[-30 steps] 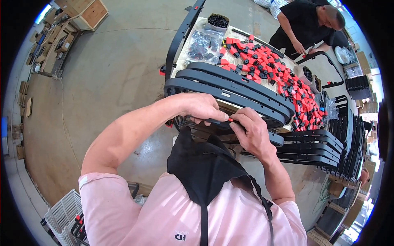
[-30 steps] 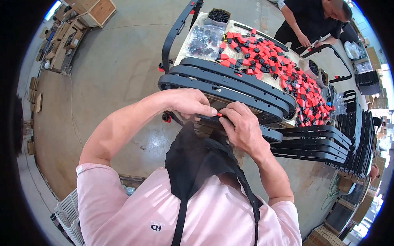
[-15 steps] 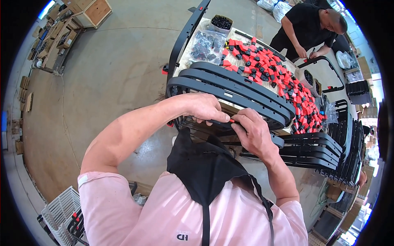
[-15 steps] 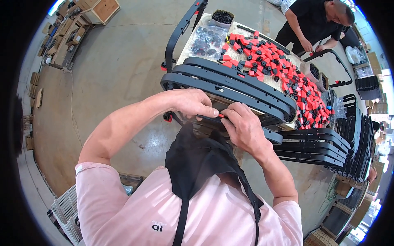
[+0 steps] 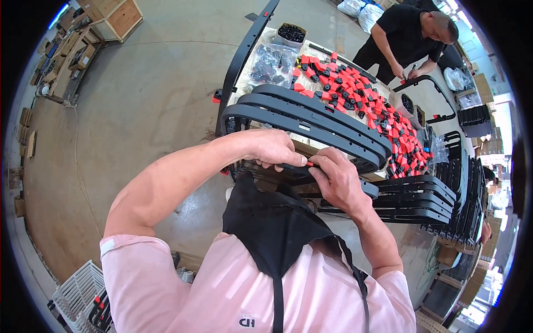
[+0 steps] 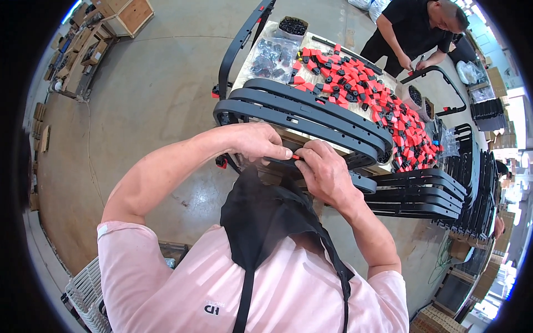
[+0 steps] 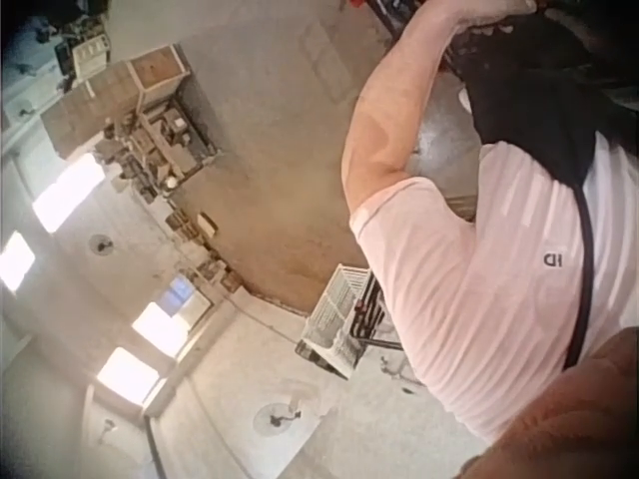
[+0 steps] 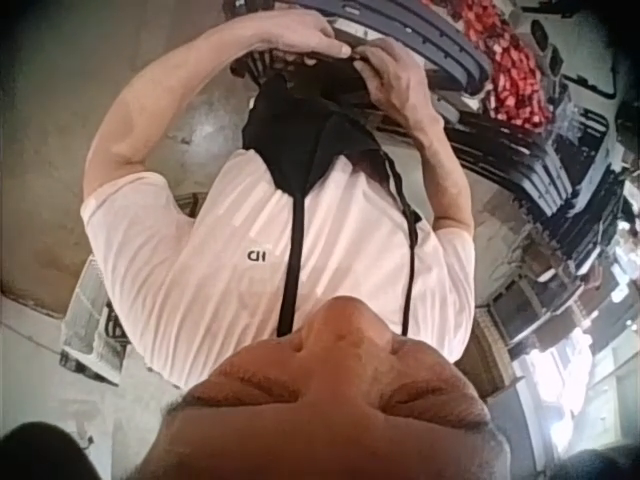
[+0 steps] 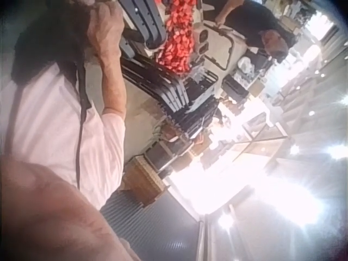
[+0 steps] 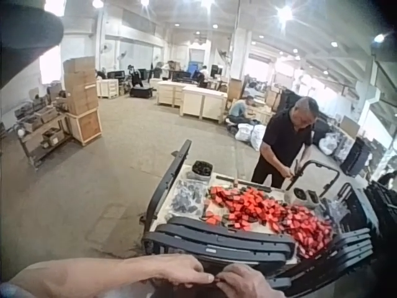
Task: Assembling metal furniture frames by attaching plastic caps and components using a power drill and hands.
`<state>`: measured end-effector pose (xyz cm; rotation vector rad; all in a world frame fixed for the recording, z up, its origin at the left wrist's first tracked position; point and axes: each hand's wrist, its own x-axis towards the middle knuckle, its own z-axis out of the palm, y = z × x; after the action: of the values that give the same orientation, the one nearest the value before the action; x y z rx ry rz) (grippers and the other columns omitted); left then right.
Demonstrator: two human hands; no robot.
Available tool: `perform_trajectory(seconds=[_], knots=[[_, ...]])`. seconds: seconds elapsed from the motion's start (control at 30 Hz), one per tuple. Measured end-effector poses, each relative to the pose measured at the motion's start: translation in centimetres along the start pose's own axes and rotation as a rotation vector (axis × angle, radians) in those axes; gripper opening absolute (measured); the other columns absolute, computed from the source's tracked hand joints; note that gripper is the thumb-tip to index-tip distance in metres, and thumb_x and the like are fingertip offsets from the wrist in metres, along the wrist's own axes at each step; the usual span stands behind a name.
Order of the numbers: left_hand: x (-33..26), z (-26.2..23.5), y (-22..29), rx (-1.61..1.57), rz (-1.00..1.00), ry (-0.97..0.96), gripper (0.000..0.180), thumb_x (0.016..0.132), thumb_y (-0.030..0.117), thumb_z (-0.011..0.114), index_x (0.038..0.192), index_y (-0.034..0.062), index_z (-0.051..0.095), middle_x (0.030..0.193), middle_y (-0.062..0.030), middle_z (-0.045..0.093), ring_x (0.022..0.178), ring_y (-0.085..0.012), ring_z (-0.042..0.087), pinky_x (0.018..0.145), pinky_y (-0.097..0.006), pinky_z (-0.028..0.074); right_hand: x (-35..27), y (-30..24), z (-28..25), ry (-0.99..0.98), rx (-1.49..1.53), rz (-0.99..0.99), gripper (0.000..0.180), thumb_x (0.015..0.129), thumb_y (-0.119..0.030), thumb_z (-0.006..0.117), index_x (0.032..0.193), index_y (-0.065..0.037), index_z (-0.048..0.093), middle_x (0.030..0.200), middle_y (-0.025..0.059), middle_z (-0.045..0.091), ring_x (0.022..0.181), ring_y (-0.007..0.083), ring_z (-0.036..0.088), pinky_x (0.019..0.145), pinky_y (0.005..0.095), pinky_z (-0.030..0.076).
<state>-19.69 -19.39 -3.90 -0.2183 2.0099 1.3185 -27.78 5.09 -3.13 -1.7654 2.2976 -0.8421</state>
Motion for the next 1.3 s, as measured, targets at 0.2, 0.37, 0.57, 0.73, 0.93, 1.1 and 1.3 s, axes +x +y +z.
perform_trajectory(seconds=[0.2, 0.37, 0.57, 0.73, 0.93, 1.1, 1.3], knots=[[0.6, -0.2, -0.6, -0.034, 0.021, -0.031, 0.067, 0.100, 0.064, 0.070, 0.108, -0.0031, 0.075, 0.084, -0.0087, 0.071, 0.062, -0.0147, 0.058, 0.054, -0.033, 0.046, 0.8, -0.5, -1.1, -0.059, -0.080, -0.014, 0.024, 0.092, -0.014, 0.078, 0.114, -0.005, 0.072, 0.107, 0.0131, 0.068, 0.099, 0.0353, 0.067, 0.086, 0.0460, 0.055], [1.0, -0.6, -0.8, -0.043, 0.026, -0.038, 0.064, 0.100, 0.062, 0.069, 0.106, -0.0018, 0.075, 0.085, -0.0096, 0.072, 0.062, -0.0148, 0.058, 0.055, -0.033, 0.048, 0.9, 0.6, 0.1, -0.074, -0.095, -0.062, 0.023, 0.094, -0.014, 0.077, 0.112, -0.004, 0.067, 0.099, 0.0160, 0.066, 0.091, 0.0393, 0.066, 0.083, 0.0471, 0.054], [0.5, -0.6, -0.3, -0.043, 0.020, -0.026, 0.060, 0.100, 0.059, 0.070, 0.102, -0.0011, 0.076, 0.085, -0.0082, 0.072, 0.062, -0.0153, 0.058, 0.054, -0.033, 0.046, 1.5, -0.1, -0.1, -0.179, -0.140, -0.015, 0.016, 0.098, -0.014, 0.072, 0.105, -0.003, 0.062, 0.093, 0.0172, 0.066, 0.089, 0.0395, 0.068, 0.079, 0.0489, 0.055], [-0.1, -0.2, -0.1, -0.035, 0.040, 0.000, 0.059, 0.100, 0.057, 0.071, 0.100, -0.0015, 0.076, 0.084, -0.0085, 0.071, 0.060, -0.0151, 0.057, 0.052, -0.033, 0.044, 1.0, -0.1, 0.0, -0.156, -0.105, 0.028, 0.016, 0.099, -0.016, 0.071, 0.104, -0.003, 0.063, 0.092, 0.0173, 0.067, 0.087, 0.0404, 0.068, 0.079, 0.0489, 0.055], [0.3, 0.2, -0.9, -0.021, 0.053, 0.029, 0.059, 0.098, 0.057, 0.070, 0.093, -0.0008, 0.077, 0.078, -0.0068, 0.071, 0.056, -0.0151, 0.058, 0.049, -0.035, 0.045, 0.5, 1.3, -3.0, -0.312, 0.286, 0.388, 0.040, 0.102, -0.024, 0.072, 0.136, -0.003, 0.069, 0.116, 0.0112, 0.068, 0.103, 0.0187, 0.066, 0.090, 0.0349, 0.053], [0.7, 0.1, -1.0, 0.021, 0.067, 0.025, 0.062, 0.099, 0.060, 0.067, 0.093, -0.0011, 0.077, 0.075, -0.0065, 0.070, 0.055, -0.0156, 0.058, 0.050, -0.035, 0.046, 1.4, 2.9, -3.1, -0.514, 0.338, 0.529, 0.052, 0.110, -0.048, 0.062, 0.127, 0.000, 0.074, 0.112, 0.0132, 0.075, 0.102, 0.0175, 0.069, 0.093, 0.0326, 0.054], [-0.4, 0.1, -0.4, 0.038, 0.027, -0.020, 0.063, 0.100, 0.060, 0.066, 0.103, -0.0020, 0.077, 0.084, -0.0073, 0.072, 0.065, -0.0165, 0.060, 0.055, -0.035, 0.047, 2.2, 2.9, -2.0, -0.652, 0.585, 0.745, 0.065, 0.108, -0.060, 0.062, 0.112, 0.003, 0.075, 0.096, 0.0072, 0.078, 0.086, 0.0130, 0.070, 0.082, 0.0313, 0.057]])
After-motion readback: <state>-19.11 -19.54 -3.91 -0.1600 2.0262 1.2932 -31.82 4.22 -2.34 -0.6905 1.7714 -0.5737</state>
